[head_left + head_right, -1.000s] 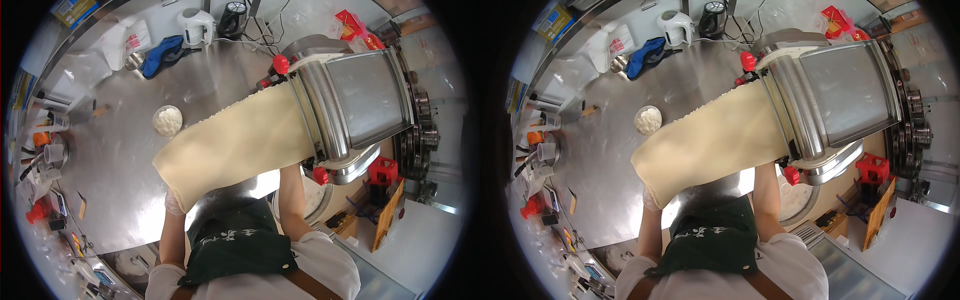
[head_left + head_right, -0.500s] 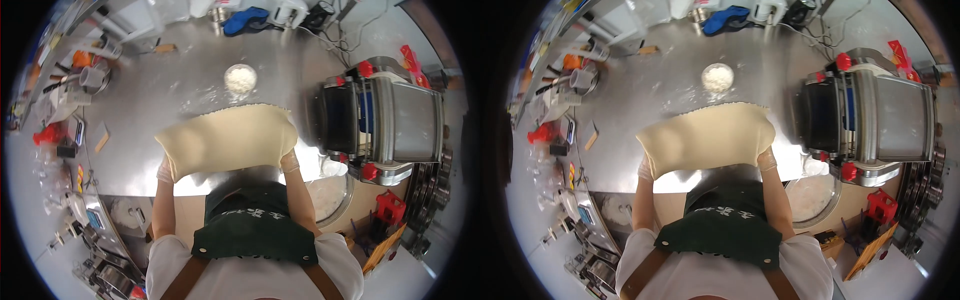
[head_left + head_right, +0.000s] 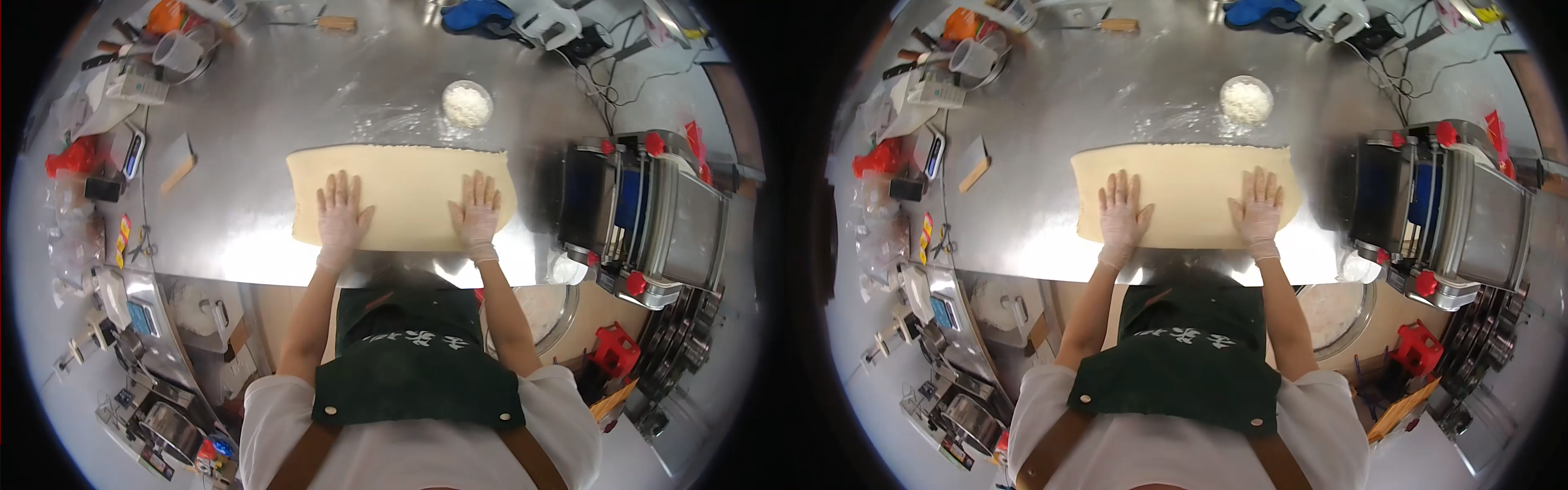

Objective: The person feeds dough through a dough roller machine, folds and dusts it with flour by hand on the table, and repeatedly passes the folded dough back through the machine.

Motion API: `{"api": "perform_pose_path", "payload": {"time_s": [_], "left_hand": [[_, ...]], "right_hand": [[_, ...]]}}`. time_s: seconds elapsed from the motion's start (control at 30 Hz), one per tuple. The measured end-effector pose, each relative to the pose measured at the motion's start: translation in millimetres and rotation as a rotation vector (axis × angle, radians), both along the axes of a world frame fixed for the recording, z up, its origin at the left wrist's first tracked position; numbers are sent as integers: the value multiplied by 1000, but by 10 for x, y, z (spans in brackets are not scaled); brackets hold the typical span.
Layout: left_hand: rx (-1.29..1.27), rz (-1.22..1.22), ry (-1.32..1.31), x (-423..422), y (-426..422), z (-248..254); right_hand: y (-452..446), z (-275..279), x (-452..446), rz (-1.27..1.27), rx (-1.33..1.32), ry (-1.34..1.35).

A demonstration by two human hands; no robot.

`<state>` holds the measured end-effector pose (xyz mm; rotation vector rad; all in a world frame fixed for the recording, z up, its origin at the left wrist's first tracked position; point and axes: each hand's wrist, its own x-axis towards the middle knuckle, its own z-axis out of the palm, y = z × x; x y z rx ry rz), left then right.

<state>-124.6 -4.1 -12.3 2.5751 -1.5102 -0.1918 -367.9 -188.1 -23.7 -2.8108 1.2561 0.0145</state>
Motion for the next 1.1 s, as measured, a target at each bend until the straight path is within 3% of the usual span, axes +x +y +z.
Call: {"api": "perform_pose_path", "payload": {"time_s": [0.07,0.17,0.2,0.23,0.3,0.37,0.47,0.57,0.6,0.67,0.7,0.77,0.83,0.9,0.97,1.03,1.1], "left_hand": [[-103,-9,7,70,24,-23],[-358,329,246,213,367,-130],[-214,623,619,360,413,296],[-518,878,229,197,595,161],[-482,1132,291,239,909,-36],[-466,1180,496,237,980,-92],[-437,1260,645,237,901,-93],[-491,1314,702,239,952,-298],[-524,1324,722,222,985,-373],[-654,1341,713,124,840,-55],[-718,1341,713,52,711,155],[-780,974,466,-207,530,484],[-703,631,304,-548,388,567],[-649,335,270,-834,157,663],[-589,247,332,-1111,-44,464],[-531,175,390,-1306,-168,232],[-539,137,402,-1396,-240,89]], "right_hand": [[-45,-34,9,-5,-4,14],[-79,1,62,-39,-28,2],[-96,-74,172,16,-20,-114],[-94,-193,378,65,-7,-231],[-29,-233,1070,234,92,-440],[169,88,2085,436,208,-515],[422,9,3043,612,292,-512],[560,196,3383,587,347,-51],[547,266,3371,602,408,-100],[454,362,3242,622,528,-197],[411,289,3095,565,604,-378],[297,76,2673,437,732,-741],[169,295,2114,-66,1252,-801],[37,346,1651,-469,1745,-1033],[-204,-253,1240,-675,1948,-1179],[-266,-217,1086,-695,1808,-1187],[-171,-34,1047,-533,1348,-1017]]}}
